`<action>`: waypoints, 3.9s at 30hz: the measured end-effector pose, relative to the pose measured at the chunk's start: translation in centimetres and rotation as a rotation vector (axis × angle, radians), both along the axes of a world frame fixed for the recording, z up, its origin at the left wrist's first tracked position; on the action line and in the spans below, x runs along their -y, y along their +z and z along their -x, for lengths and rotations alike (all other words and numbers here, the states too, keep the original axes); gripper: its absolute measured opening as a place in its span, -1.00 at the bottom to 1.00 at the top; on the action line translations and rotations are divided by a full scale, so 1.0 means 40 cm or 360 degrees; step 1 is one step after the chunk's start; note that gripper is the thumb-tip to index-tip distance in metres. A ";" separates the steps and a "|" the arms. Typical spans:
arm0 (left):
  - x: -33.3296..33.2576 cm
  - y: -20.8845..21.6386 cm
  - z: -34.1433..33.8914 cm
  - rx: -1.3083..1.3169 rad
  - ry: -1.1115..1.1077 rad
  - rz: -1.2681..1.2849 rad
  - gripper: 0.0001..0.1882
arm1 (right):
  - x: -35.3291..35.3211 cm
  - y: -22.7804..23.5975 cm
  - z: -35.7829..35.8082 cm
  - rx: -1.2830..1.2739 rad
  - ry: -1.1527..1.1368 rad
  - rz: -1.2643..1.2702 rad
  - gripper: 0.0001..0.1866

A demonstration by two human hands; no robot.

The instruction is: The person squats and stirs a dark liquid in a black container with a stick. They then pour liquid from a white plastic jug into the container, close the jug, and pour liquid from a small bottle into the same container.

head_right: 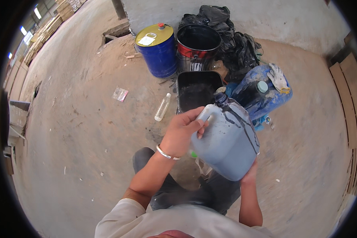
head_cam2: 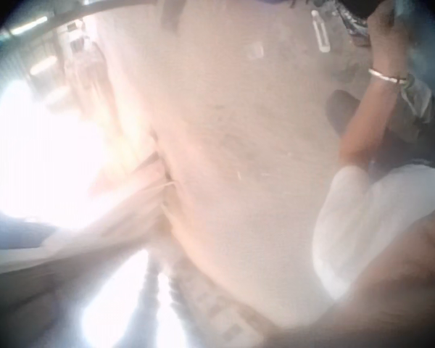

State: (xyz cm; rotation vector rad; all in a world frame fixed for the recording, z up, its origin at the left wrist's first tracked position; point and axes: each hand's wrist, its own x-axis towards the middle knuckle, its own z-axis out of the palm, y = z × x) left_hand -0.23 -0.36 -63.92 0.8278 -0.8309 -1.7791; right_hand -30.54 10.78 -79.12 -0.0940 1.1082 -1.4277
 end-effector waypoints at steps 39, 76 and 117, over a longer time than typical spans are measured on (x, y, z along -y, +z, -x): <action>0.049 -0.161 0.087 -0.0571 -0.0036 -0.0199 -0.54 | -0.015 0.196 0.060 -0.0030 0.0086 -0.0151 -0.27; -0.016 -0.155 0.079 -0.0725 -0.0091 0.0115 -0.26 | -0.016 0.183 0.034 -0.0053 0.0157 -0.0114 -0.21; -0.031 -0.152 0.082 -0.0804 -0.0075 0.0115 -0.25 | -0.034 0.211 0.046 -0.0124 0.0227 -0.0178 -0.19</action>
